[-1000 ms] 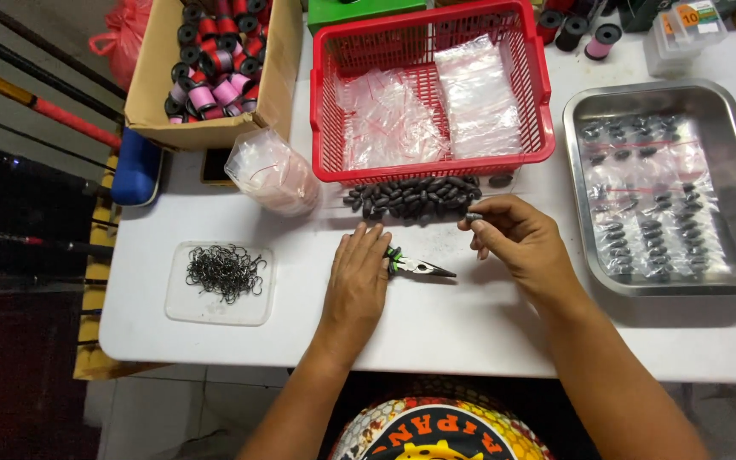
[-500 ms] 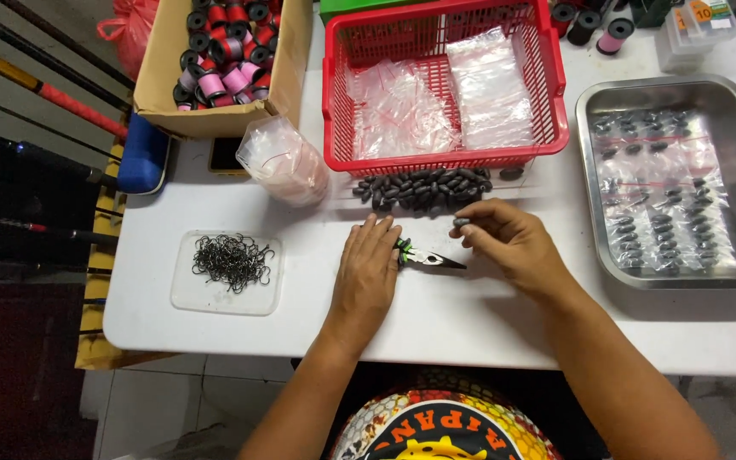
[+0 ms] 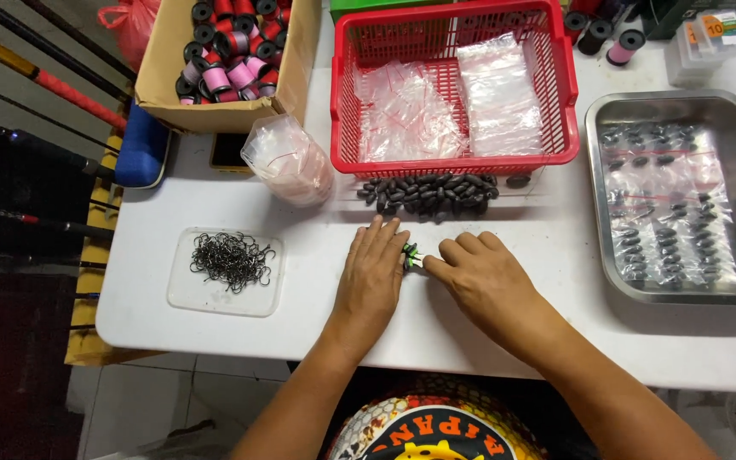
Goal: The person uses pliers to crimp small metal sleeves onto black cylindrical components, then places each finished unit into a small plastic bag. The person repeats this process for several units, organizing them into a tray.
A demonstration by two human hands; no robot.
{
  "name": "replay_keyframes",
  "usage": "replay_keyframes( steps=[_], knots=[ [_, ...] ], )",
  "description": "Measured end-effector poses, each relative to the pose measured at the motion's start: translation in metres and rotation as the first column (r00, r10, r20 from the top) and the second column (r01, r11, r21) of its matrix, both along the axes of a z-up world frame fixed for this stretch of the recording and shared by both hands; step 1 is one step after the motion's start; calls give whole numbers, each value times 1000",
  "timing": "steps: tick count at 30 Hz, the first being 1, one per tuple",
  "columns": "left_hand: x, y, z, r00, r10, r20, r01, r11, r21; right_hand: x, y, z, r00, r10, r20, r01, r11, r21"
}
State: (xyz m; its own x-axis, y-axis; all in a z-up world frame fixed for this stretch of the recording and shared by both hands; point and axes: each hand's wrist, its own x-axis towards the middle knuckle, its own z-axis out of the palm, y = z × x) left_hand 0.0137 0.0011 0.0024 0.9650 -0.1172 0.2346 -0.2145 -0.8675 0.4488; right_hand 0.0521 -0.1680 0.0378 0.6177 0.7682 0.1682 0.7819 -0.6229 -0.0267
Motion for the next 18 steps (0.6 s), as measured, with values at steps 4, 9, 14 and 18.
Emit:
replay_keyframes(
  steps=[4, 9, 14, 18],
  knots=[
    [0, -2, 2, 1000, -6, 1, 6, 1000, 13, 9, 7, -14, 1000, 7, 12, -7, 997, 73],
    [0, 0, 3, 1000, 4, -24, -4, 1000, 6, 2, 3, 9, 996, 0, -91, 0, 1000, 0],
    [0, -1, 3, 1000, -4, -18, 4, 1000, 25, 8, 9, -7, 1000, -12, -27, 14, 996, 85],
    [0, -1, 3, 999, 3, -36, -3, 1000, 12, 2, 4, 9, 991, -31, -130, 33, 999, 15]
  ],
)
